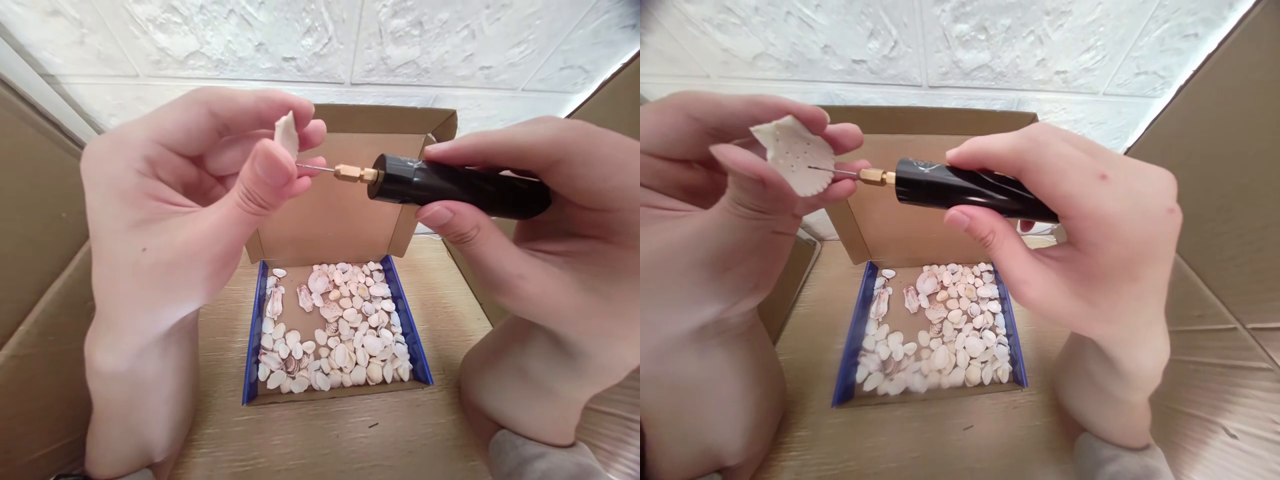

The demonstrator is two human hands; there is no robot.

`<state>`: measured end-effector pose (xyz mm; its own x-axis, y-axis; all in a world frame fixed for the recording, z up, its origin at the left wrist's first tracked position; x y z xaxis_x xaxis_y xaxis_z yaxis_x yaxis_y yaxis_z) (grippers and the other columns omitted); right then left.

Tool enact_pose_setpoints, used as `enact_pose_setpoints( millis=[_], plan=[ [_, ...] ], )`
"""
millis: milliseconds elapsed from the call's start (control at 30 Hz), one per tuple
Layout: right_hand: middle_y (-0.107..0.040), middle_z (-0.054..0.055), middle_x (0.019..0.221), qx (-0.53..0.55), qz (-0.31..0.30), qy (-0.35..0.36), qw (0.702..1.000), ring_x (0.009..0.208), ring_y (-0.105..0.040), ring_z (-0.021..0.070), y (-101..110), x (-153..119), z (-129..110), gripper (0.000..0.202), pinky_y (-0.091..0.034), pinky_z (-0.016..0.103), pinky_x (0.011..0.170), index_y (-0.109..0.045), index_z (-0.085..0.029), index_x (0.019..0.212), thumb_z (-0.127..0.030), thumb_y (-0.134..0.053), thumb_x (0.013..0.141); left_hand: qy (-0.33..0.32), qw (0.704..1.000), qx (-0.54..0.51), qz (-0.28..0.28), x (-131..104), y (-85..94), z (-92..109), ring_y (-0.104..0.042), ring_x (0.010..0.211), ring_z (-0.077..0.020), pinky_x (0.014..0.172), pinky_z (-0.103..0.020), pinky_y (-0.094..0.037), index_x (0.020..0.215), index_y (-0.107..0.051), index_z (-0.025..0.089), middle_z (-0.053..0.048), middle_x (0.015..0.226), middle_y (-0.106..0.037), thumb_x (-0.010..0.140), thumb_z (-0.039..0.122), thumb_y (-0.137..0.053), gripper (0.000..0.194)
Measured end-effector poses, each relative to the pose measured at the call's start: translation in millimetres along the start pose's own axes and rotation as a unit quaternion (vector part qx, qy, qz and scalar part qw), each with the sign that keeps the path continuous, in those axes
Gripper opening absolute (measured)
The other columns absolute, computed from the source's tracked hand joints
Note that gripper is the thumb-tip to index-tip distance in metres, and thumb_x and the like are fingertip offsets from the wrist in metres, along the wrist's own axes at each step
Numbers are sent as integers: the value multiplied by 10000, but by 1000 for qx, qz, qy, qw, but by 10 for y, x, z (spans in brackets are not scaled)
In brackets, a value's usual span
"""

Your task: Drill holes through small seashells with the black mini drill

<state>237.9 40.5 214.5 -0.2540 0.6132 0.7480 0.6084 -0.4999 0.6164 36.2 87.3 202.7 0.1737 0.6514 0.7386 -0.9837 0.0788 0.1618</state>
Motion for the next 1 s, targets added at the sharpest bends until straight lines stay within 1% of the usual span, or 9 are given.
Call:
enact_pose_setpoints(
  millis=[133,267,467,500,567,700,800,900,1000],
  plan=[
    [-746,-43,1019,34,3,16,999,895,-692,197,7,29,-36,271,-530,384,755,-681,-379,1070,-233,-682,842,49,996,68,-28,-13,14,32,-735,985,-253,910,-447,-645,1136,-718,167,-81,1090,-735,851,474,-662,423],
    [-754,-53,986,41,-2,0,999,876,-700,181,16,41,-25,233,-541,368,741,-690,-387,1029,-253,-691,838,98,989,100,-46,-42,-10,50,-708,1077,-237,1011,-493,-591,1231,-669,159,-56,1138,-724,923,362,-613,373],
    [-775,-75,972,-22,-14,-5,1000,856,-739,135,16,-26,-27,179,-566,281,704,-723,-285,1067,-316,-630,918,74,989,116,-45,-30,0,-10,-719,1033,-231,971,-433,-620,1168,-722,163,-64,1112,-742,932,314,-623,297],
    [-773,-90,961,-33,-14,-2,999,831,-737,125,15,-36,-22,178,-555,277,667,-721,-300,1064,-326,-597,940,60,992,100,-44,-20,3,-21,-723,1016,-232,944,-414,-632,1154,-729,154,-68,1105,-745,921,310,-644,293],
    [-762,-123,977,-44,-25,11,999,821,-729,107,-9,-49,-14,199,-551,267,663,-694,-360,1115,-366,-561,967,-22,998,52,-23,0,31,44,-742,899,-231,830,-374,-666,1086,-756,109,-89,1010,-766,873,320,-711,303],
    [-743,-96,1074,-4,-36,57,998,898,-725,155,-37,-51,-27,483,-593,275,757,-618,-398,1243,-486,-760,790,-29,998,43,-39,8,31,9,-744,900,-220,835,-363,-667,1083,-760,127,-68,1029,-763,881,266,-701,253],
    [-719,-86,1052,26,-51,44,997,886,-719,172,-47,-45,-1,546,-596,309,715,-595,-401,1243,-280,-808,756,-27,997,52,-47,1,32,10,-739,926,-214,850,-364,-666,1088,-760,173,-35,1040,-758,891,280,-687,235],
    [-708,-81,1008,26,-42,34,998,789,-692,168,-20,-38,-2,574,-547,334,610,-605,-376,1169,-47,-707,710,-26,997,54,-48,-7,26,12,-743,906,-211,831,-346,-669,1079,-763,161,-50,1031,-761,893,284,-684,236],
    [-700,-56,996,33,-33,16,999,820,-686,206,1,-27,-8,525,-533,372,645,-600,-358,1079,6,-630,702,-48,997,56,-37,-16,24,39,-748,886,-212,818,-347,-673,1073,-765,153,-54,1026,-765,876,267,-707,235]
  ],
)
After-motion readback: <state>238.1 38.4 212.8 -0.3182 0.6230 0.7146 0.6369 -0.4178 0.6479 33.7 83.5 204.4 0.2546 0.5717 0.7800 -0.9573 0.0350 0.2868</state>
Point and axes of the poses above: each hand's wrist, its own x-axis towards the middle knuckle, its own y-axis out of the back of the hand, z = x × y, the point moved 7 cm from there along x, towards the middle knuckle
